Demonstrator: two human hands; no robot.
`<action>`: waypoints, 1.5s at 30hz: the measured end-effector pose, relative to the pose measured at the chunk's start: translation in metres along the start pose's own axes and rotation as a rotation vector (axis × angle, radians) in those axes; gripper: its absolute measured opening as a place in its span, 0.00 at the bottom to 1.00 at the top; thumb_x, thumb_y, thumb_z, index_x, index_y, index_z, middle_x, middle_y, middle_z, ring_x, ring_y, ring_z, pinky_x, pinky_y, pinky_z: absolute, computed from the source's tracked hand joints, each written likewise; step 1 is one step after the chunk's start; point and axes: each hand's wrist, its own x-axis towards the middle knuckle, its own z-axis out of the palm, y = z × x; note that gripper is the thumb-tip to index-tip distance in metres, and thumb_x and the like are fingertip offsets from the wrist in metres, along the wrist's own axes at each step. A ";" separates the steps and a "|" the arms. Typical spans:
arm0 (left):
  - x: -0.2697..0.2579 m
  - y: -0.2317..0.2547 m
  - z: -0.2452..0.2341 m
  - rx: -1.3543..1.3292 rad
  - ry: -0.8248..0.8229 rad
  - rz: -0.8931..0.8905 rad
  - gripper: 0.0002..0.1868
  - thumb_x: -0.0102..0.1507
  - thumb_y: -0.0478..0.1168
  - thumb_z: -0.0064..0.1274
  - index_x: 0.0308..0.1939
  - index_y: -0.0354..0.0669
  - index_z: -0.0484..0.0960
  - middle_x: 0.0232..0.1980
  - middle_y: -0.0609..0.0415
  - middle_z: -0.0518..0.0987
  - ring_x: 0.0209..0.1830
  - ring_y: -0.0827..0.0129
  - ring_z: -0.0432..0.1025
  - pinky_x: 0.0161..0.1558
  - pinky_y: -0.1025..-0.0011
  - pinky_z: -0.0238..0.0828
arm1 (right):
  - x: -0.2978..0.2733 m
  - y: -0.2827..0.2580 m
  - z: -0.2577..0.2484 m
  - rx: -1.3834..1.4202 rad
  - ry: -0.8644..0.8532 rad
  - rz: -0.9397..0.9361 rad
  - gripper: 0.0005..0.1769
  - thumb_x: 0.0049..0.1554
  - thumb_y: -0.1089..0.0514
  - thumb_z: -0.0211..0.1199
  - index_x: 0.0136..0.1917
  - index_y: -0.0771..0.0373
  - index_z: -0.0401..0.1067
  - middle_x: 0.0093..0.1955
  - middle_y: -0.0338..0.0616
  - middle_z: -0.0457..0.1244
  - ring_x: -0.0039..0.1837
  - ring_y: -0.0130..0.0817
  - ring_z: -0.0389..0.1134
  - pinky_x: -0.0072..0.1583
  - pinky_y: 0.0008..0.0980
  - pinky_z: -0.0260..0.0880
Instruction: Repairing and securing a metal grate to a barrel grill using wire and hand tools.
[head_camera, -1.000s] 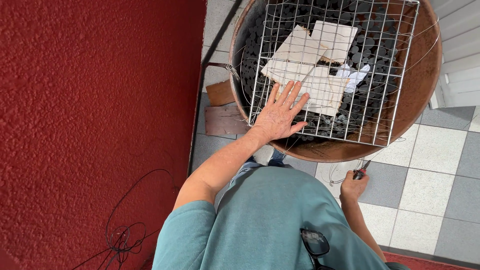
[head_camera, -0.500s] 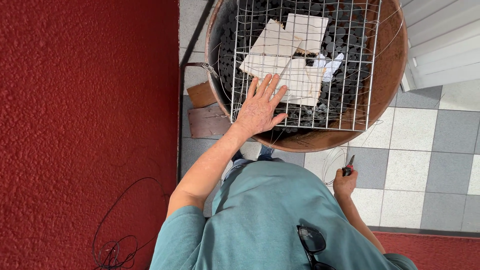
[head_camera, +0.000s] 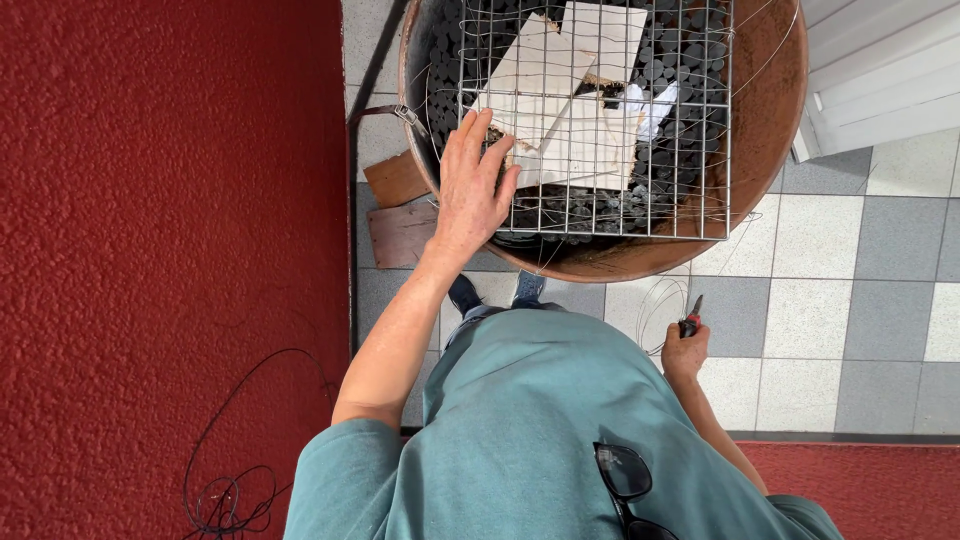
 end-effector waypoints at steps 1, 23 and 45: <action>-0.002 -0.005 -0.003 0.001 0.003 0.002 0.21 0.67 0.42 0.59 0.63 0.39 0.78 0.78 0.40 0.60 0.80 0.46 0.52 0.77 0.48 0.50 | -0.001 0.002 0.002 0.002 0.001 -0.002 0.26 0.61 0.50 0.64 0.61 0.71 0.62 0.50 0.61 0.65 0.51 0.55 0.69 0.57 0.53 0.67; -0.002 -0.030 -0.009 -0.233 -0.008 -0.555 0.24 0.71 0.40 0.47 0.70 0.37 0.67 0.58 0.43 0.76 0.53 0.60 0.75 0.57 0.60 0.73 | -0.019 0.031 0.021 0.042 0.025 -0.016 0.26 0.59 0.49 0.64 0.59 0.71 0.63 0.50 0.61 0.66 0.52 0.55 0.69 0.57 0.51 0.68; 0.006 -0.052 0.044 -0.165 0.017 -0.491 0.32 0.72 0.41 0.45 0.76 0.33 0.53 0.74 0.33 0.63 0.72 0.44 0.65 0.68 0.54 0.64 | -0.035 0.037 0.014 0.060 -0.009 0.095 0.31 0.57 0.48 0.64 0.65 0.70 0.63 0.53 0.65 0.67 0.54 0.58 0.71 0.59 0.50 0.69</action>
